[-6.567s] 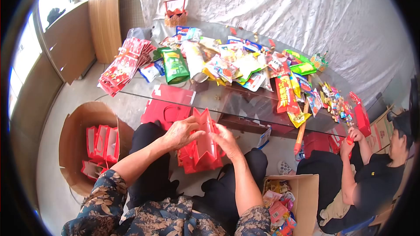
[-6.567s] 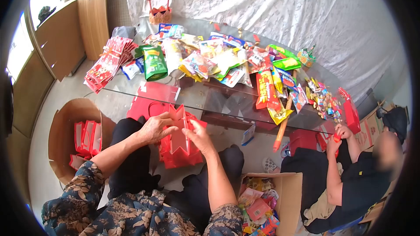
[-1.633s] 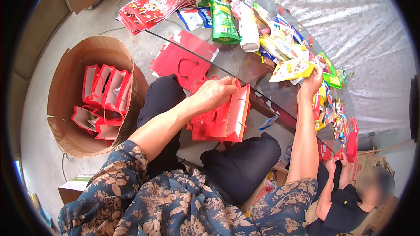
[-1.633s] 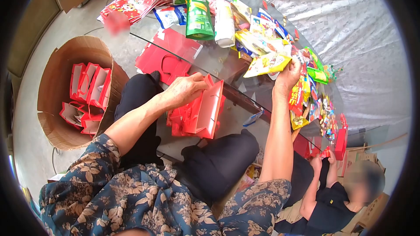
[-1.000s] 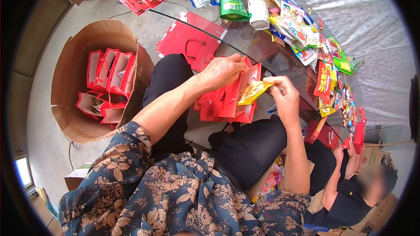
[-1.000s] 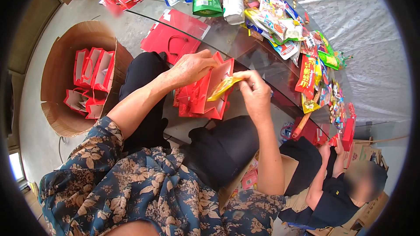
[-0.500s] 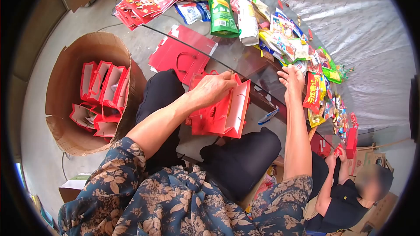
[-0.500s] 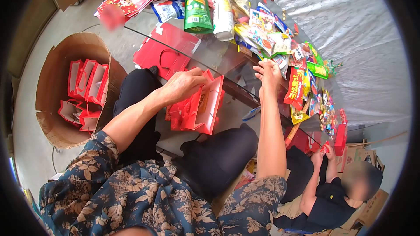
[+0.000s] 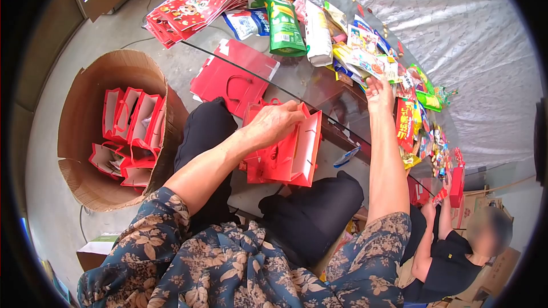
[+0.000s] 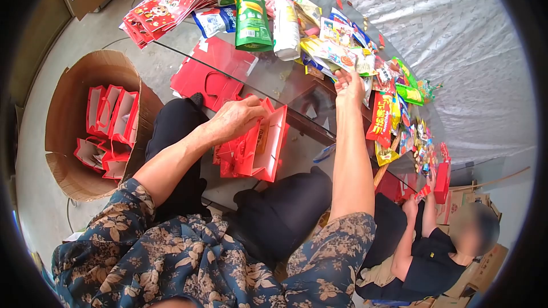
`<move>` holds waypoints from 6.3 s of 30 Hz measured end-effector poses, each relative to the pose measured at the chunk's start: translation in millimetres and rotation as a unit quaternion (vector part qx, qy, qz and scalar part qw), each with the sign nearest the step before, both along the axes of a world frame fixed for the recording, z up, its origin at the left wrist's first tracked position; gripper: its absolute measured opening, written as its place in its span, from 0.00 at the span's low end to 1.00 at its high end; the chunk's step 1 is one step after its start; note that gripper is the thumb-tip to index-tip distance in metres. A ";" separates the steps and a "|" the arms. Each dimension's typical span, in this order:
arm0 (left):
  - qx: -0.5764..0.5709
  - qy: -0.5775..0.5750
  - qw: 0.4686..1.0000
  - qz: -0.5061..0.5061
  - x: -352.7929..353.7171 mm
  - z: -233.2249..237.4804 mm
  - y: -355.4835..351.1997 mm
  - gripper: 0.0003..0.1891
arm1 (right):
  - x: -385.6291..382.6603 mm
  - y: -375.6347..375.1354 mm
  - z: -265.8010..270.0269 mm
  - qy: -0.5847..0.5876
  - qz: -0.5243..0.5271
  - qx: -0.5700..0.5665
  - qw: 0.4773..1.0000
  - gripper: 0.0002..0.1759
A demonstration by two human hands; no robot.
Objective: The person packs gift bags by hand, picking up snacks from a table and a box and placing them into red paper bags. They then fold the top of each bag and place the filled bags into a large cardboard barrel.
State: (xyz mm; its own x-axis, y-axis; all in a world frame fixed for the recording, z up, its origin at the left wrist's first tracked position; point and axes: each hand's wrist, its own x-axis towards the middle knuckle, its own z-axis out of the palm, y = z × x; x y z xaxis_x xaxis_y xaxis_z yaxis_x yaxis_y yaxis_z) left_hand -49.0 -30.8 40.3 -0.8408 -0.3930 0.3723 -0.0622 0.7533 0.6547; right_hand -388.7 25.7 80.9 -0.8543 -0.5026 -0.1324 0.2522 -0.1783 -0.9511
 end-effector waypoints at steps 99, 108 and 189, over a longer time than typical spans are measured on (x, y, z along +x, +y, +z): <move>0.010 0.030 0.999 0.022 8.9 -6.4 -5.9 0.04 | 144.4 32.2 21.6 0.040 0.188 -0.037 0.981 0.31; -0.012 0.017 0.999 0.028 8.4 -5.7 -3.6 0.08 | 172.7 193.5 37.9 0.067 0.137 0.072 0.986 0.30; 0.009 0.000 0.998 -0.063 22.7 4.7 -4.1 0.03 | 213.5 116.4 7.8 0.668 0.332 0.304 0.592 0.19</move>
